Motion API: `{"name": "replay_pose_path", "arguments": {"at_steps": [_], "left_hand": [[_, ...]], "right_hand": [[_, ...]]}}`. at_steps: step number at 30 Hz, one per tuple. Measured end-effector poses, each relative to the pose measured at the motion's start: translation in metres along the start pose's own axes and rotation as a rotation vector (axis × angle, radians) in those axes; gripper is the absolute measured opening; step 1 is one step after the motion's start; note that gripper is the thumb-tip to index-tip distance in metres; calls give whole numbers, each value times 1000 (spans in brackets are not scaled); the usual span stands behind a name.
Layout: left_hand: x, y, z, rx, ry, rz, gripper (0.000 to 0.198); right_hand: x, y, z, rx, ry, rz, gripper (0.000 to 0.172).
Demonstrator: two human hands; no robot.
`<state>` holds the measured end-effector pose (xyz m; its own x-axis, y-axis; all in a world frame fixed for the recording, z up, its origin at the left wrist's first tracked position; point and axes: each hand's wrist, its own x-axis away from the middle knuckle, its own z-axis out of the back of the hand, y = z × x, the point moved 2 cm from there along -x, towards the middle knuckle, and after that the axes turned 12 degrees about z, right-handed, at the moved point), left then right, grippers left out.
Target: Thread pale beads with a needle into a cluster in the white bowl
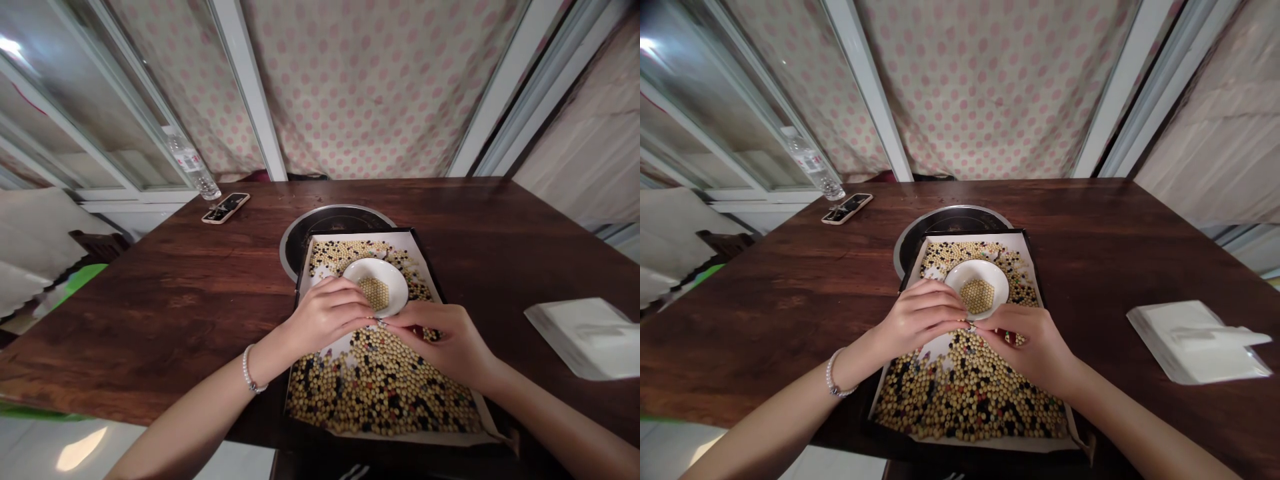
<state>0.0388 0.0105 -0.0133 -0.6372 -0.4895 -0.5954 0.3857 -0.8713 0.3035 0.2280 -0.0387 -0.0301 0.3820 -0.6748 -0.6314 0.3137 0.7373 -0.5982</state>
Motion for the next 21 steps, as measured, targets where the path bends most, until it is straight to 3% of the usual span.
{"name": "replay_pose_path", "arguments": {"at_steps": [7, 9, 14, 21], "left_hand": [[0, -4, -1, 4, 60, 27, 8], [0, -4, -1, -7, 62, 21, 8], [1, 2, 1, -40, 28, -31, 9], [1, 3, 1, -68, 34, -26, 10]], "right_hand": [[4, -3, 8, 32, 182, -11, 13], [4, -3, 8, 33, 160, -19, 11], [0, -1, -2, 4, -79, -27, 9], [4, -2, 3, 21, 67, -2, 10]]}}
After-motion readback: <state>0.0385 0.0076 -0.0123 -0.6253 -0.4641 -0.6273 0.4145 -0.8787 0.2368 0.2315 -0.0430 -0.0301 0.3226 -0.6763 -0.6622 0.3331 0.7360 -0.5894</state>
